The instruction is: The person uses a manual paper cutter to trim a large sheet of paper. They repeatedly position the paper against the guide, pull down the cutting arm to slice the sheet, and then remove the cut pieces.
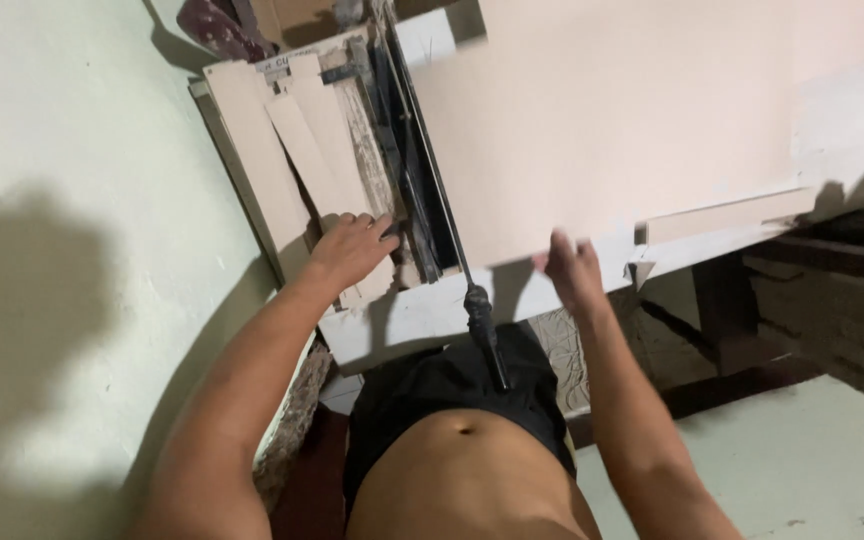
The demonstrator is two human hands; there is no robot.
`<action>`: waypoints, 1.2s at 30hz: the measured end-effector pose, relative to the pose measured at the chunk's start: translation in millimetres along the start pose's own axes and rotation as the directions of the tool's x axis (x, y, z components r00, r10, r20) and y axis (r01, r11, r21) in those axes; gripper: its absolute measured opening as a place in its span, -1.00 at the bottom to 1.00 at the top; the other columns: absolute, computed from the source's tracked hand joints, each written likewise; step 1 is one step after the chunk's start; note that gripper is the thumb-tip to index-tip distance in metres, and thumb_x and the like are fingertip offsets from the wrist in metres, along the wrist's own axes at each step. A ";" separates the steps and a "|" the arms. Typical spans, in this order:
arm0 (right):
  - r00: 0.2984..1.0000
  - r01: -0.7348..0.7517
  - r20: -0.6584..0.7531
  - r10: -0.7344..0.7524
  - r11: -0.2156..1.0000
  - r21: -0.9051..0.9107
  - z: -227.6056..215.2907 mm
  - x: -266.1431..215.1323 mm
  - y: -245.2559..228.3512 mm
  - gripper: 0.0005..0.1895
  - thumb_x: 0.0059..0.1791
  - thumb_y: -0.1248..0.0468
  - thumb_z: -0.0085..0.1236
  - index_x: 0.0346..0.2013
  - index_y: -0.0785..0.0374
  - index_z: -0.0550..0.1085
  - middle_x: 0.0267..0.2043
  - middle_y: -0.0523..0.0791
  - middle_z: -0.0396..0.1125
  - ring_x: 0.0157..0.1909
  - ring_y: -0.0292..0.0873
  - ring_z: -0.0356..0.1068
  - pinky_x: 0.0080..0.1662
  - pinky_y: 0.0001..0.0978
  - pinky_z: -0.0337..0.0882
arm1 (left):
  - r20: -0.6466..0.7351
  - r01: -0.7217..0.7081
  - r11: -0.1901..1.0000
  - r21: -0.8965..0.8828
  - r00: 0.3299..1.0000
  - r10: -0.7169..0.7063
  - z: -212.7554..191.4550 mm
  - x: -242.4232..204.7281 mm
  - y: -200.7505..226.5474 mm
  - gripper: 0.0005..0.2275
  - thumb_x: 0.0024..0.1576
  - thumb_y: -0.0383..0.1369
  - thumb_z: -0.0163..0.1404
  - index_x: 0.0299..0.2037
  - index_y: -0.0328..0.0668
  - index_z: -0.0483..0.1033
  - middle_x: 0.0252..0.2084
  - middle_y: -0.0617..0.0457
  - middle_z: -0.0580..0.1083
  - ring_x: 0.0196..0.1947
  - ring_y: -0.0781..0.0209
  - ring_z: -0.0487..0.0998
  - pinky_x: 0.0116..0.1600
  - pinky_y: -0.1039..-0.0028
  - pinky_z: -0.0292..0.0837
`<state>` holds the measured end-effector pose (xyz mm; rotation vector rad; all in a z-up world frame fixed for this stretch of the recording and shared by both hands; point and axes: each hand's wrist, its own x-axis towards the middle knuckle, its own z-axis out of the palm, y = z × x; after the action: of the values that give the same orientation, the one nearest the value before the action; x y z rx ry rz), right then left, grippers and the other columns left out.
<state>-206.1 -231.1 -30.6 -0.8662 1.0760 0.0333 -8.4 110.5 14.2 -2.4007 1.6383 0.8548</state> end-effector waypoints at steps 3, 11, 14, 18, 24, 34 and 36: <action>0.995 -0.036 -0.095 0.028 0.995 -0.092 -1.7 -28.4 15.8 -0.55 0.11 0.22 0.20 -0.05 0.33 0.08 -0.22 0.11 0.41 -0.24 0.03 0.57 -0.12 -0.13 0.64 | -0.059 0.072 0.996 -0.057 0.995 -0.076 -26.7 -1.6 0.7 -0.70 0.22 -0.45 0.02 0.13 0.11 0.41 0.27 0.02 0.30 0.16 -0.03 0.43 0.15 0.13 0.29; 1.000 -0.010 -0.026 0.001 0.936 -0.351 44.5 -6.8 9.6 -0.63 0.11 0.09 0.22 -0.18 0.42 0.46 -0.21 0.09 0.48 -0.10 0.07 0.57 -0.08 0.12 0.60 | 0.074 0.529 0.667 -0.525 0.809 -0.583 -82.5 53.9 29.8 -0.31 0.24 -0.14 0.10 0.53 0.01 0.02 0.47 -0.44 0.02 0.49 -0.43 -0.08 0.42 -0.30 -0.34; 1.000 -0.009 -0.001 0.009 0.933 -0.359 35.2 9.4 20.6 -0.70 0.13 0.09 0.18 -0.11 0.31 0.48 -0.20 0.06 0.51 -0.11 0.04 0.59 -0.06 0.10 0.59 | 0.139 0.590 0.667 -0.455 0.787 -0.602 -54.4 79.8 29.2 -0.12 0.11 -0.04 0.22 0.56 0.01 -0.10 0.52 -0.46 -0.13 0.53 -0.40 -0.22 0.45 -0.29 -0.40; 0.999 -0.039 -0.002 0.042 0.918 -0.395 41.8 7.3 9.1 -0.66 0.16 0.05 0.13 -0.04 0.29 0.45 -0.21 -0.02 0.46 -0.09 0.02 0.57 -0.04 0.02 0.58 | 0.246 0.649 0.650 -0.395 0.757 -0.606 -58.6 93.2 30.4 -0.04 0.01 -0.11 0.30 0.54 -0.16 -0.10 0.53 -0.49 -0.29 0.53 -0.41 -0.31 0.42 -0.41 -0.52; 0.976 0.142 0.183 0.121 0.287 -0.947 135.3 -118.0 -70.5 -0.33 0.12 -0.20 -0.41 0.10 0.24 0.44 -0.38 0.01 0.54 -0.51 -0.13 0.53 -0.38 -0.35 0.58 | 0.282 0.685 0.708 -0.172 0.723 -0.631 -26.6 116.6 22.8 0.16 -0.02 -0.03 0.27 0.53 0.00 -0.53 0.54 -0.43 -0.36 0.53 -0.42 -0.32 0.37 -0.48 -0.36; 0.966 0.255 0.245 0.085 -0.138 -0.957 61.8 -69.8 105.2 -0.18 0.07 0.13 -0.01 0.52 0.08 -0.18 -0.36 0.13 0.49 -0.37 0.35 0.47 -0.27 0.21 0.43 | 0.270 0.665 0.698 -0.266 0.747 -0.608 -32.8 108.8 25.3 0.11 0.01 -0.16 0.29 0.54 -0.03 -0.46 0.53 -0.46 -0.40 0.54 -0.45 -0.35 0.41 -0.41 -0.52; 0.969 0.223 0.206 0.135 -0.119 -0.968 74.1 -88.9 75.3 -0.13 0.05 0.14 0.03 0.53 -0.01 -0.21 -0.35 0.13 0.48 -0.35 0.30 0.47 -0.24 0.13 0.43 | 0.262 0.667 0.706 -0.237 0.744 -0.615 -41.5 109.4 25.1 0.13 -0.01 -0.10 0.29 0.54 -0.02 -0.48 0.53 -0.46 -0.38 0.54 -0.44 -0.34 0.40 -0.41 -0.50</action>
<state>-227.0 -100.0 7.2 -2.3011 0.5587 1.0888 13.6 -6.1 -1.1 -2.7182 0.5176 1.1774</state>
